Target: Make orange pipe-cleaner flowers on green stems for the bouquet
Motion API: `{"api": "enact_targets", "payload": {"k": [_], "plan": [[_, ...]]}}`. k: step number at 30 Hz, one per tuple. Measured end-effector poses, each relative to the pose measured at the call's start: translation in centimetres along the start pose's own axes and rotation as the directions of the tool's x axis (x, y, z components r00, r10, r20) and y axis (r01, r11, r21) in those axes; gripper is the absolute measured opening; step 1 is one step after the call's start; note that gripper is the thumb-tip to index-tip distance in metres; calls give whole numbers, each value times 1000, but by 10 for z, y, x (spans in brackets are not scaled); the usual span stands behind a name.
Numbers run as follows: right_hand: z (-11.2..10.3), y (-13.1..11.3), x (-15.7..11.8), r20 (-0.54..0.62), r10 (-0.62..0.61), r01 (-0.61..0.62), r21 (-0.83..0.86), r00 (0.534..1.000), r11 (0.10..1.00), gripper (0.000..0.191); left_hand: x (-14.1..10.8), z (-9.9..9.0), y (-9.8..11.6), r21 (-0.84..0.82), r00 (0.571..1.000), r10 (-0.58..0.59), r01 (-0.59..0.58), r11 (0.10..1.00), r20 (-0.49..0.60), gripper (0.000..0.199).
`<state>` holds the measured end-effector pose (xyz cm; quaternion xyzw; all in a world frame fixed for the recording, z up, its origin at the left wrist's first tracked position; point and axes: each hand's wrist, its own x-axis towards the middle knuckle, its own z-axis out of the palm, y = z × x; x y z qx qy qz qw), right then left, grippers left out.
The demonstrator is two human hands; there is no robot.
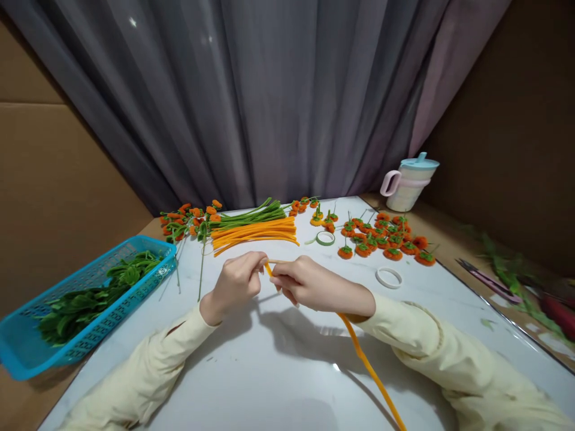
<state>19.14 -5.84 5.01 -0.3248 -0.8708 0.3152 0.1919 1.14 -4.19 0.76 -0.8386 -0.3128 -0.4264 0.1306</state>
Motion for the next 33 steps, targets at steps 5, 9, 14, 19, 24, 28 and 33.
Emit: {"api": "enact_targets", "payload": {"k": [5, 9, 14, 19, 24, 28, 33], "plan": [[-10, 8, 1, -32, -32, 22, -281, 999, 959, 20, 8, -8, -4, -107, 975, -57, 82, 991, 215, 26], [-15, 21, 4, -77, -14, -18, -403, 997, 915, 16, 12, -13, -6, -252, 930, -61, 160, 954, 362, 34], [-16, 35, 10, -94, -70, 31, -363, 993, 931, 15, 13, -16, -3, -384, 892, -117, 303, 872, 437, 34], [-13, 35, 13, -127, -51, 33, -142, 991, 989, 20, 12, -16, -4, -456, 809, -220, 506, 732, 544, 33], [-13, 39, 13, -110, 0, 8, 70, 994, 998, 23, 10, -13, -6, -463, 778, -252, 565, 683, 576, 28], [-14, 43, 13, -51, 44, -33, 201, 998, 979, 24, 8, -10, -5, -475, 793, -277, 562, 677, 543, 16], [-20, 41, 14, 94, 61, -87, 296, 994, 951, 25, 6, -11, -3, -503, 847, -191, 460, 731, 496, 16]]}}
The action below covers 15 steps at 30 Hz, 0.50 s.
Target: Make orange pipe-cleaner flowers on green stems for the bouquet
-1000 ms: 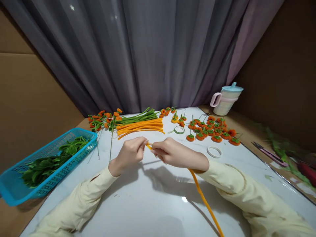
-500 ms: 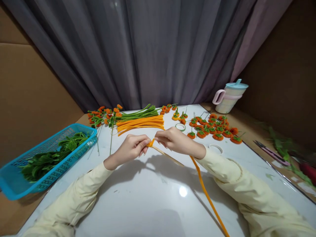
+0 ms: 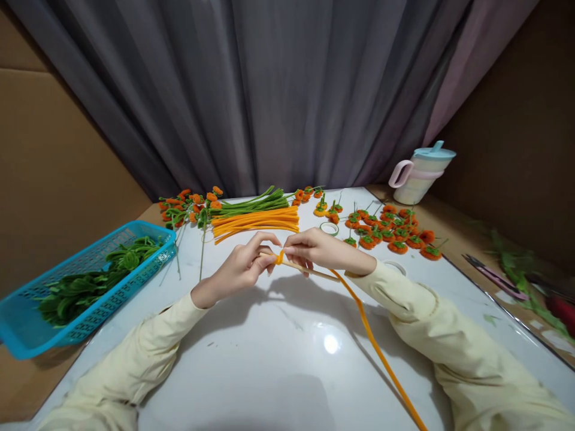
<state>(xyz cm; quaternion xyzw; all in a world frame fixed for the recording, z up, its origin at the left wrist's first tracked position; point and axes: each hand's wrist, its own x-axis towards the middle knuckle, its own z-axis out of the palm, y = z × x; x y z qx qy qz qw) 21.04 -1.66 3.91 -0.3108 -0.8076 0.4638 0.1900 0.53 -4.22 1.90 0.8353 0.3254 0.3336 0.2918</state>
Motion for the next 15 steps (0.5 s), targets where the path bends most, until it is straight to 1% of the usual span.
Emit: {"api": "enact_targets", "payload": {"k": [4, 7, 9, 11, 13, 15], "plan": [[-5, -4, 0, 119, 17, -22, 44, 993, 999, 26, -3, 1, 2, 50, 988, 157, -157, 986, 6, 21], [-8, -1, 3, 232, -4, -31, 147, 973, 989, 27, -6, 2, 5, 110, 961, 277, -274, 955, -7, 31], [-7, 6, 5, 312, -39, -41, 248, 949, 968, 29, -7, 2, 6, 198, 930, 367, -359, 912, -1, 40], [-3, 13, 8, 385, -76, -73, 358, 920, 931, 33, -8, 2, 6, 303, 891, 454, -439, 846, 23, 48], [3, 20, 10, 434, -101, -124, 459, 895, 880, 36, -9, 1, 5, 379, 855, 517, -495, 782, 49, 52], [9, 24, 12, 455, -102, -182, 538, 885, 823, 37, -9, 1, 4, 404, 830, 555, -530, 746, 65, 53]]}}
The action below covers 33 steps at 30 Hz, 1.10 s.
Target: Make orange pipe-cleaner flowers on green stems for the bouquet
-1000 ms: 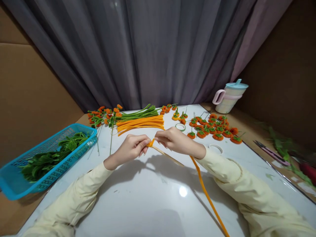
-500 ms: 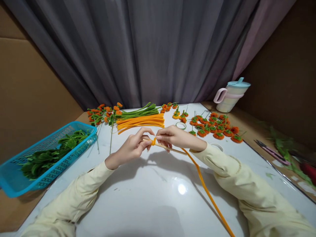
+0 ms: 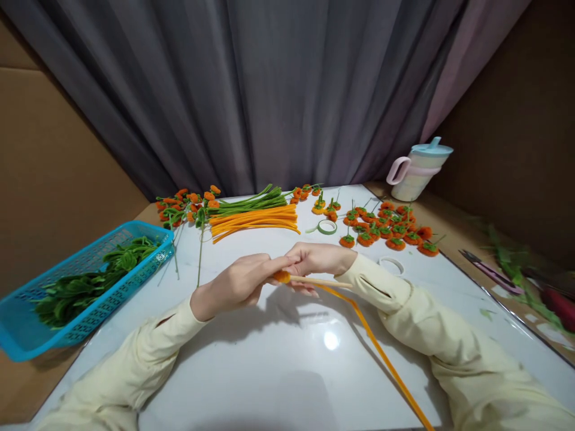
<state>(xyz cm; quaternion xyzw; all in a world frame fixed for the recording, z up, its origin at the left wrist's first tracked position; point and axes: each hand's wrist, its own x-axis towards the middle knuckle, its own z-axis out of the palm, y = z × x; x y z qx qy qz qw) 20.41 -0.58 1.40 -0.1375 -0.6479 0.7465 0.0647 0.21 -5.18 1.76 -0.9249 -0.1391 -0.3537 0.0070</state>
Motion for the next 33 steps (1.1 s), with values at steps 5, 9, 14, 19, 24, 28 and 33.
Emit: {"api": "enact_targets", "payload": {"k": [5, 9, 14, 19, 24, 28, 33], "plan": [[7, 3, 4, 19, 4, -7, 139, 1000, 990, 30, 1, 0, -1, 9, 998, 51, -51, 999, -34, 50], [9, 3, 5, 44, -40, 33, 138, 998, 990, 32, 2, 2, -3, 58, 985, 139, -134, 989, -101, 43], [15, 5, 11, -55, -141, 149, 203, 988, 968, 25, 0, 5, -7, 41, 975, -9, 19, 999, -222, 35], [21, 3, 15, -280, -78, 129, 168, 957, 977, 25, -2, 6, -15, 141, 936, -143, 197, 970, -322, 28], [24, -2, 10, -327, -10, 16, 14, 945, 1000, 29, -3, 5, -27, 218, 918, -264, 334, 917, -295, 21], [24, -9, 5, -437, 34, -120, -170, 899, 978, 24, -1, 4, -35, 212, 921, -367, 388, 897, -131, 22], [16, -15, -3, -511, -68, -263, -547, 857, 795, 27, 1, 5, -36, 113, 887, -447, 435, 893, 118, 24]]}}
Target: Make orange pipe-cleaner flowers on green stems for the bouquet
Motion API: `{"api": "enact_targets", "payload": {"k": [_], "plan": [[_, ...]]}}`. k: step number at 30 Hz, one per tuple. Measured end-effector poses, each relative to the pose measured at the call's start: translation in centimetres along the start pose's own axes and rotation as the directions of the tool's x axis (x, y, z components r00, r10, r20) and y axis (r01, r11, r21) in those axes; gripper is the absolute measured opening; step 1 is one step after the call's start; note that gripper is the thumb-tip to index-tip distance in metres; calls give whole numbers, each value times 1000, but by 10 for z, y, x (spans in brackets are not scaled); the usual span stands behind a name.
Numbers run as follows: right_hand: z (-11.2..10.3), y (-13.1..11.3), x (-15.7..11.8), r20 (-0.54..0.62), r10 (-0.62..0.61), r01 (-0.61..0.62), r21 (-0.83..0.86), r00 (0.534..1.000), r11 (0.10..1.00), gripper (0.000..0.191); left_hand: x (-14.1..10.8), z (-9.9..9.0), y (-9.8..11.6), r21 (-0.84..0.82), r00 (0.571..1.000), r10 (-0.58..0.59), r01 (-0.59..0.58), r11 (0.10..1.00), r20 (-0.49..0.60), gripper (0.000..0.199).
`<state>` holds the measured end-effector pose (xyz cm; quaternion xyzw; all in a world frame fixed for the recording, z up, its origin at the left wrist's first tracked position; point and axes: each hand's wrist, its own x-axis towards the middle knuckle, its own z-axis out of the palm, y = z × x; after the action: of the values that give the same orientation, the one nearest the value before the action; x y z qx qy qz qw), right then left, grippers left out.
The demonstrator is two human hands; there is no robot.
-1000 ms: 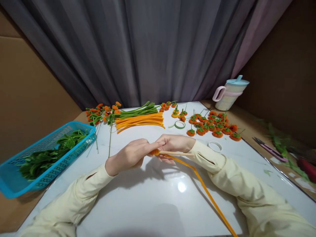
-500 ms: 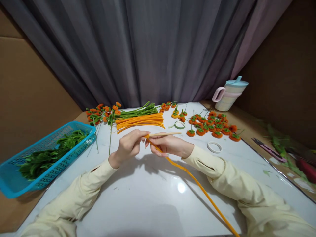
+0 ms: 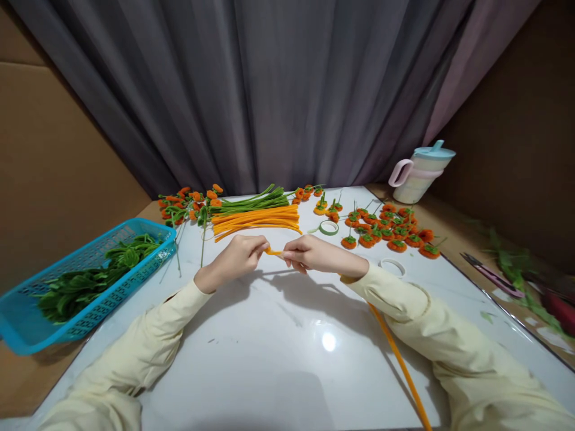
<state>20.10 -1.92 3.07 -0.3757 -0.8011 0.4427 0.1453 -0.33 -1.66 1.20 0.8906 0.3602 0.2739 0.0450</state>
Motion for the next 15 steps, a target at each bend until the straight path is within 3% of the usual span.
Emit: {"api": "enact_targets", "payload": {"k": [4, 15], "plan": [[-8, 9, 2, -35, -69, 61, -195, 997, 979, 29, 2, -1, 2, -116, 993, -65, 76, 990, 99, 31], [-11, 13, 4, -78, -203, 180, -232, 976, 956, 29, 4, -6, 8, -403, 921, -158, 304, 863, 357, 34]]}}
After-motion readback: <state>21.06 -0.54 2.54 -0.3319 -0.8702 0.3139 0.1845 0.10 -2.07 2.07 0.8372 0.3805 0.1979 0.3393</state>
